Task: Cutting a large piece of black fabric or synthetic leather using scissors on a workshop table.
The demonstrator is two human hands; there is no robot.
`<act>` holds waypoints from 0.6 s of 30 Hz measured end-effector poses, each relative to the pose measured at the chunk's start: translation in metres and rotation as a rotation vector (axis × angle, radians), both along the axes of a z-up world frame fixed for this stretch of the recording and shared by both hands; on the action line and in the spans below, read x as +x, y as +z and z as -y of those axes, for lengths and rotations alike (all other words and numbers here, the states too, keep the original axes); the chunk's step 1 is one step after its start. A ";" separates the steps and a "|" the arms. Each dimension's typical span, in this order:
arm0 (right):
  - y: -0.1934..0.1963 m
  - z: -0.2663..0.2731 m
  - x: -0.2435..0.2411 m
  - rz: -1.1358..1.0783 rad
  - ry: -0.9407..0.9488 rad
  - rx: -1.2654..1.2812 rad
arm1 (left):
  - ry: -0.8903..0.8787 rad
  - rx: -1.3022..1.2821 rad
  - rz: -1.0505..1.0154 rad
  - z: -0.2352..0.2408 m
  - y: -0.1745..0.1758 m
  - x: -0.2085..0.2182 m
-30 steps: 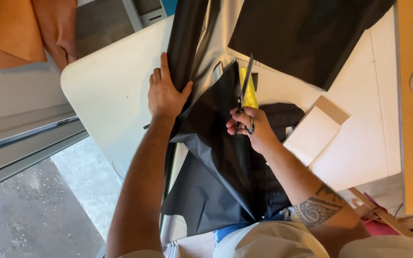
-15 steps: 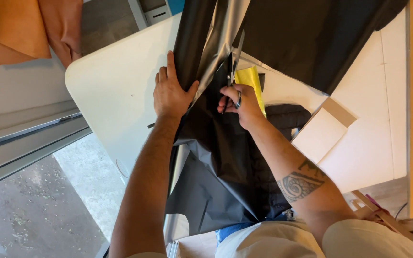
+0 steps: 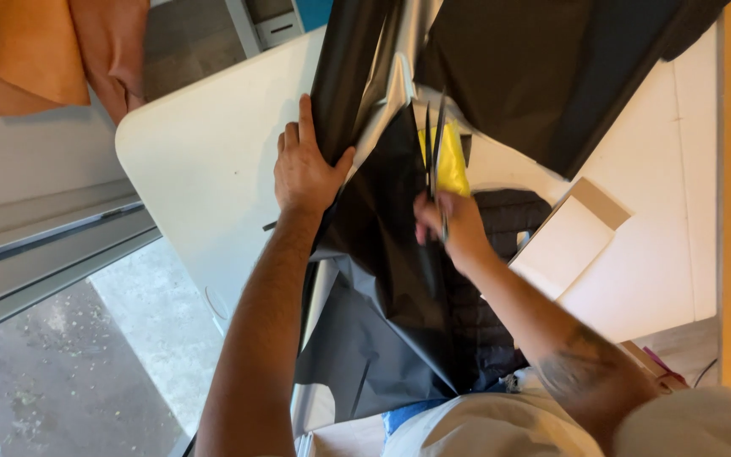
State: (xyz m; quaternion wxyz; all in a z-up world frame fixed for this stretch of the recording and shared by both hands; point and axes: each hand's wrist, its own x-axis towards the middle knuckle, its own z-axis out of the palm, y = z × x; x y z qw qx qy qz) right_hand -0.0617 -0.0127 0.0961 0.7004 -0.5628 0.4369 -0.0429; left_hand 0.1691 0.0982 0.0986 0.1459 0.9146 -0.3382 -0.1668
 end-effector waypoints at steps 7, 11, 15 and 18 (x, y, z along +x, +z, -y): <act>0.005 0.062 -0.049 -0.136 0.228 -0.766 | 0.006 0.004 -0.007 0.000 -0.004 0.004; -0.019 0.185 -0.034 -0.037 0.493 -1.313 | 0.012 0.029 -0.015 0.005 0.001 -0.001; -0.039 0.258 -0.075 -0.344 0.900 -1.411 | 0.068 0.033 -0.064 0.007 0.006 0.000; -0.021 0.290 -0.134 -0.579 0.798 -1.352 | 0.056 0.031 -0.041 0.008 0.003 0.002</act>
